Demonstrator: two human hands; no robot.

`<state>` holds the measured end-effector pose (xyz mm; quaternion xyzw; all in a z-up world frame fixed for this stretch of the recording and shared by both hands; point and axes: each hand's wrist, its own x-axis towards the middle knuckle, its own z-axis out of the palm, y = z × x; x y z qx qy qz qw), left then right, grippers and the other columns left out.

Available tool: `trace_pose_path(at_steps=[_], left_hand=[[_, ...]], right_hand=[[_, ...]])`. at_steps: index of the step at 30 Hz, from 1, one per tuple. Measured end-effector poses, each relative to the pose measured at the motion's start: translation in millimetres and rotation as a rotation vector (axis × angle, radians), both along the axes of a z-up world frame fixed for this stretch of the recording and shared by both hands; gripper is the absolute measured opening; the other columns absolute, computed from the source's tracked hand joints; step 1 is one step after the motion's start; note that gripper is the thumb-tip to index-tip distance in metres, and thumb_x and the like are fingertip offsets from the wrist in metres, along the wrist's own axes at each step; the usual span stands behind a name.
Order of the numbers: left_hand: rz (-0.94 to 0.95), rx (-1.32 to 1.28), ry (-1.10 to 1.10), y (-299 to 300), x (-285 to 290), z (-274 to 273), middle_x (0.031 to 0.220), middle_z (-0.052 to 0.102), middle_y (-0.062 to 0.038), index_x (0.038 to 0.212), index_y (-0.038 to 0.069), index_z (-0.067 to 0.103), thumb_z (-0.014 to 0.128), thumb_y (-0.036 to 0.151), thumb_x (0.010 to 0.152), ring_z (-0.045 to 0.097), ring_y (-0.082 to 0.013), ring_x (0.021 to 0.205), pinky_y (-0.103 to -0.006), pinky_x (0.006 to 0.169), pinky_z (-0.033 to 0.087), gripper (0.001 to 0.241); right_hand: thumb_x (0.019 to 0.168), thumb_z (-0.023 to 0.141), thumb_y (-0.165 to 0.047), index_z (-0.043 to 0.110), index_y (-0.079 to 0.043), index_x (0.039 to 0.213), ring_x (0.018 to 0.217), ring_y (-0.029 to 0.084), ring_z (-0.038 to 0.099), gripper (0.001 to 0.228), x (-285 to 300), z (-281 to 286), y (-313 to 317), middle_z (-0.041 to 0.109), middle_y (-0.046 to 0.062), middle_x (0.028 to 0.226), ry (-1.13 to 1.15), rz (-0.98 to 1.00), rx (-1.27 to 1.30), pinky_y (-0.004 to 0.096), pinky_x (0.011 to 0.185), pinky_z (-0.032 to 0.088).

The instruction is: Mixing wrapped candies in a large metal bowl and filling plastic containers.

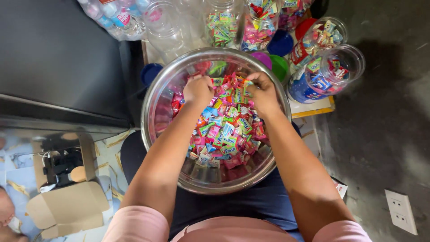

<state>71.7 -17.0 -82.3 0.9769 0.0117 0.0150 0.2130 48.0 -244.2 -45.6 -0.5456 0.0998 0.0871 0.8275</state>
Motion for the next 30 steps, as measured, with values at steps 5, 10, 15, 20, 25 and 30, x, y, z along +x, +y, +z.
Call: trace_pose_path(at_steps=[5, 10, 15, 20, 25, 30], left_hand=[[-0.192, 0.023, -0.295, 0, -3, 4, 0.098, 0.071, -0.006, 0.092, 0.018, 0.074, 0.070, 0.016, 0.084, 0.067, -0.0303, 0.099, -0.0441, 0.085, 0.056, 0.009], [-0.341, 0.008, -0.402, -8, 11, -2, 0.105, 0.073, -0.005, 0.110, 0.017, 0.075, 0.067, 0.012, 0.083, 0.066, -0.0300, 0.101, -0.0466, 0.085, 0.055, 0.029], [-0.153, 0.093, 0.026, 0, 9, 28, 0.103, 0.072, -0.010, 0.096, 0.015, 0.077, 0.071, 0.025, 0.083, 0.070, -0.0350, 0.098, -0.0492, 0.085, 0.054, 0.018], [-0.025, -0.112, 0.229, 30, 0, 16, 0.089, 0.070, -0.012, 0.094, 0.012, 0.075, 0.069, 0.033, 0.085, 0.070, -0.0373, 0.089, -0.0498, 0.078, 0.055, 0.023], [0.121, -0.823, 0.082, 61, -12, -17, 0.079, 0.059, -0.009, 0.086, 0.004, 0.064, 0.060, 0.025, 0.094, 0.063, -0.0387, 0.077, -0.0505, 0.074, 0.051, 0.023], [0.257, -1.875, 0.549, 50, -33, 50, 0.091, 0.067, -0.003, 0.095, 0.018, 0.059, 0.053, 0.025, 0.079, 0.069, -0.0244, 0.086, -0.0441, 0.078, 0.057, 0.018]], right_hand=[[0.092, 0.068, -0.007, 0.074, -0.012, 0.106, 0.092, 0.020, 0.067, 0.016, 12, -39, 11, 0.071, 0.007, 0.105, -0.362, 0.200, -0.739, 0.035, 0.082, 0.053], [0.073, 0.084, -0.033, 0.077, -0.024, 0.115, 0.106, 0.036, 0.063, 0.044, -2, -7, 28, 0.062, 0.014, 0.122, -0.566, 0.241, -1.377, 0.044, 0.088, 0.052], [0.070, 0.087, -0.039, 0.076, -0.030, 0.121, 0.112, 0.031, 0.060, 0.053, -2, 1, 32, 0.064, 0.005, 0.115, -0.513, 0.343, -1.483, 0.042, 0.094, 0.051], [0.075, 0.085, -0.038, 0.081, -0.027, 0.105, 0.114, 0.032, 0.061, 0.032, -1, -16, 37, 0.067, 0.004, 0.110, -0.536, 0.266, -1.495, 0.043, 0.093, 0.052], [0.086, 0.076, -0.020, 0.083, -0.023, 0.090, 0.107, 0.028, 0.064, 0.009, 5, -29, 24, 0.073, 0.002, 0.108, -0.631, 0.134, -1.397, 0.040, 0.093, 0.054], [0.105, 0.072, -0.022, 0.079, -0.009, 0.106, 0.086, 0.019, 0.051, 0.014, 10, -49, -6, 0.065, 0.008, 0.091, -0.136, 0.170, -0.503, 0.033, 0.072, 0.043]])
